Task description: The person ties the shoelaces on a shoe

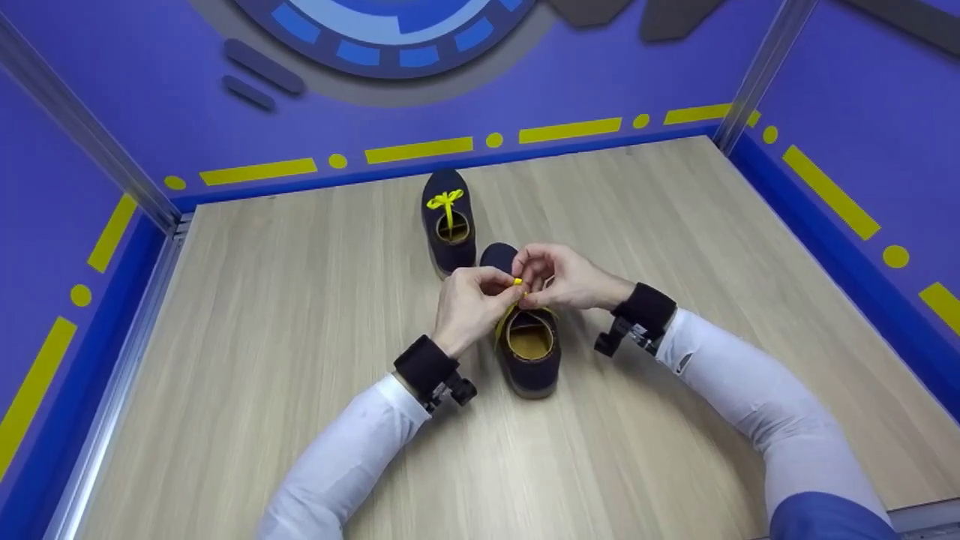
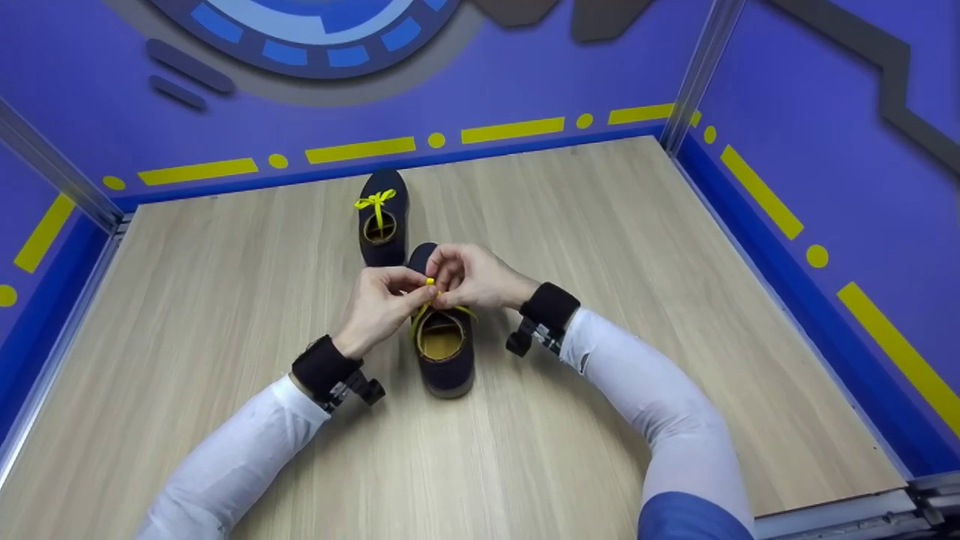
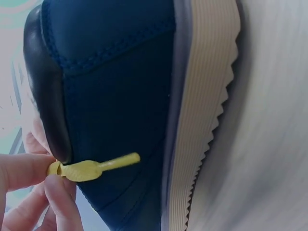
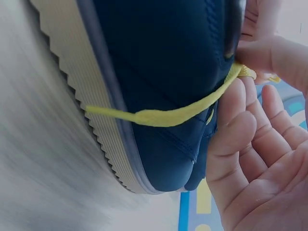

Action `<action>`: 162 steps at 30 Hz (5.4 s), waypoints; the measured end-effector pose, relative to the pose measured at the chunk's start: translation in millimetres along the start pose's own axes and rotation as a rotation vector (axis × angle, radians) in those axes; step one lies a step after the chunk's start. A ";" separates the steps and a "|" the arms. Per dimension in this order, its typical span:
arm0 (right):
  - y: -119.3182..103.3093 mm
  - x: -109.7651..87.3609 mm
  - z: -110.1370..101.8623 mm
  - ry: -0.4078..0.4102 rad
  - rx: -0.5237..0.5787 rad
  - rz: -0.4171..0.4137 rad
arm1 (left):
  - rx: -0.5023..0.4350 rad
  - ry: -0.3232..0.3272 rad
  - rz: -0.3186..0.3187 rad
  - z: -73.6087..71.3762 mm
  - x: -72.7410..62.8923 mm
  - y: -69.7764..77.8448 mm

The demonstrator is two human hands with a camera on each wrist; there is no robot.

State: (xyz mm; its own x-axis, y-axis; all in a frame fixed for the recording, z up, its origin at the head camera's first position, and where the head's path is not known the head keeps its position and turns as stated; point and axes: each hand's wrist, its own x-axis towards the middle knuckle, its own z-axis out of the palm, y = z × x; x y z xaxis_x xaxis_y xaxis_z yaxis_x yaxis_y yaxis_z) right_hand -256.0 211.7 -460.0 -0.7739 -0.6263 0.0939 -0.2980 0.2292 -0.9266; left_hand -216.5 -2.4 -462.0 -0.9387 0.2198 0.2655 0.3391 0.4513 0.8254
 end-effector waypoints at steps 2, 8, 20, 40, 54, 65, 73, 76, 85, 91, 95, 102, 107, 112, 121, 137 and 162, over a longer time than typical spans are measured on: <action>0.5 0.2 0.3 0.004 -0.010 -0.005 | -0.016 -0.013 0.002 -1.3 -0.3 0.0; 0.8 -0.1 2.2 0.030 -0.104 -0.037 | -0.055 -0.053 0.009 -5.8 -1.0 -0.5; 1.8 0.2 6.1 0.037 -0.370 -0.097 | -0.045 -0.050 0.043 -7.3 -1.5 -3.6; -3.4 2.2 -14.0 -0.205 0.170 0.393 | 0.123 0.069 0.281 4.5 -6.7 -6.6; 4.0 2.5 -18.7 -0.295 0.365 0.482 | 0.123 0.043 0.453 4.1 -7.4 -11.3; 1.8 5.5 -16.1 -0.253 0.395 0.526 | 0.172 0.059 0.562 5.3 -7.2 -12.3; -3.5 5.9 -18.3 -0.325 0.300 0.508 | 0.226 0.063 0.618 2.7 -7.2 -11.2; -4.5 3.2 -21.3 -0.319 0.274 0.506 | 0.191 0.065 0.562 1.3 -7.8 -13.2; -6.2 0.5 -23.0 -0.237 0.202 0.459 | 0.140 0.046 0.389 1.9 -7.0 -15.5; -5.2 2.9 -16.8 -0.176 0.261 0.364 | 0.106 0.031 0.316 1.8 -4.1 -15.0; -3.3 5.1 -10.4 -0.141 0.263 0.325 | 0.093 0.028 0.294 0.5 -4.1 -15.8; -6.3 3.0 -8.0 -0.086 0.250 0.325 | 0.114 0.015 0.327 -2.0 -3.8 -12.8; -8.1 1.7 -9.9 -0.062 0.225 0.306 | 0.177 0.026 0.425 -4.9 -4.2 -11.1; -7.3 -0.1 -13.5 -0.069 0.238 0.293 | 0.207 0.025 0.436 -8.8 -5.7 -10.7; -2.2 -2.3 -18.7 -0.086 0.283 0.246 | 0.152 -0.068 0.264 -12.7 -7.3 -10.3; 17.6 -24.4 -16.7 0.009 -0.080 0.179 | -0.355 -0.283 -0.286 -15.6 -9.6 -27.9; 2.1 -55.4 15.1 0.190 0.170 0.460 | -0.468 -0.412 -0.456 -23.2 -33.8 -10.8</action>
State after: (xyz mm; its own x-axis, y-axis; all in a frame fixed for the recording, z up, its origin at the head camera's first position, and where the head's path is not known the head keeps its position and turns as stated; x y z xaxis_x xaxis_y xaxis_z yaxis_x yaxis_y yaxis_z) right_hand -205.3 235.6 -472.7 -0.8958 -0.3398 -0.2865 0.1788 0.3148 -0.9322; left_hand -189.9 -34.7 -468.4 -0.8494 0.4457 -0.2825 -0.2231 0.1817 0.9577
